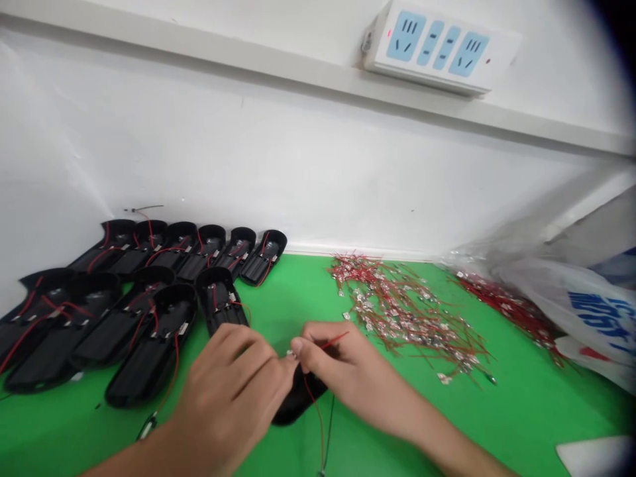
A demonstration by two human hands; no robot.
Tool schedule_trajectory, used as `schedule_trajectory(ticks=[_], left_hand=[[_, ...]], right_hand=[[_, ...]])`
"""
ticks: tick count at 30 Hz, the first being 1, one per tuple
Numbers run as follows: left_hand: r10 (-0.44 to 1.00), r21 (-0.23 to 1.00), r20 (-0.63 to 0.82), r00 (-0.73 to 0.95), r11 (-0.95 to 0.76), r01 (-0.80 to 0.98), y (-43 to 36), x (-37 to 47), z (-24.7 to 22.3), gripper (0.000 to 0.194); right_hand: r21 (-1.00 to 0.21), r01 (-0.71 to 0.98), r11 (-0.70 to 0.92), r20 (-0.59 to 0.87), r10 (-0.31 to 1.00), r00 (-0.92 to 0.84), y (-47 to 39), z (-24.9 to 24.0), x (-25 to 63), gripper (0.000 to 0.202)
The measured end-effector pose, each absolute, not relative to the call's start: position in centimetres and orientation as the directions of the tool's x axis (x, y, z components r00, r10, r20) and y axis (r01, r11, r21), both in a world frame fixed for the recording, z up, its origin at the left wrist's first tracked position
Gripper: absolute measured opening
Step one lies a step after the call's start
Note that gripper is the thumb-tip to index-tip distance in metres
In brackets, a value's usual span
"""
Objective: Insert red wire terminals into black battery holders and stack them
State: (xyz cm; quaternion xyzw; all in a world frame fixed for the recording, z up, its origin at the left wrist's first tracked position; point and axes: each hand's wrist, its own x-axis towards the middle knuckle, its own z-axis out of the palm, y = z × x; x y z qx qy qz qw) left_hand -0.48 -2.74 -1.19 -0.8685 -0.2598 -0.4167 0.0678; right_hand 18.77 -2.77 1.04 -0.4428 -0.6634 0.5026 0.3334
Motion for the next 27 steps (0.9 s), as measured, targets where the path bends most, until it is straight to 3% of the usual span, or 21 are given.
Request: schedule_trajectory(ticks=[4, 7, 10, 13, 18, 23, 27], left_hand=[[0.341, -0.016, 0.747, 0.571, -0.849, 0.528, -2.5, -1.1, -0.8, 0.016], [0.348, -0.056, 0.732, 0.586, -0.826, 0.561, -2.5, -1.0, 0.0, 0.011], [0.481, 0.077, 0.663, 0.573, -0.806, 0.587, -3.2, -0.4, 0.6, 0.011], [0.616, 0.187, 0.536, 0.577, -0.753, 0.631, -4.2, 0.2, 0.0, 0.031], [0.701, 0.228, 0.407, 0.586, -0.699, 0.678, -4.5, 0.5, -2.1, 0.034], [0.677, 0.208, 0.443, 0.587, -0.715, 0.668, -3.7, 0.4, -2.4, 0.035], [0.656, 0.196, 0.466, 0.594, -0.731, 0.654, -3.7, 0.3, -2.3, 0.039]], right_hand=[[-0.988, 0.150, 0.040, -0.026, 0.911, -0.412, -2.8, 1.2, 19.1, 0.032], [-0.979, 0.175, 0.101, 0.032, 0.932, -0.360, -2.6, 1.4, 19.4, 0.026], [-0.907, 0.330, 0.261, 0.170, 0.945, -0.281, -2.1, 1.8, 20.3, 0.020], [-0.837, 0.441, 0.324, 0.228, 0.939, -0.258, -1.7, 1.9, 21.4, 0.015], [-0.838, 0.503, 0.208, 0.064, 0.955, -0.290, -1.7, 1.1, 22.1, 0.011], [-0.764, 0.635, 0.115, -0.091, 0.955, -0.282, -1.7, 0.0, 21.7, 0.011], [-0.770, 0.633, 0.074, -0.126, 0.956, -0.265, -1.4, -0.4, 21.7, 0.010]])
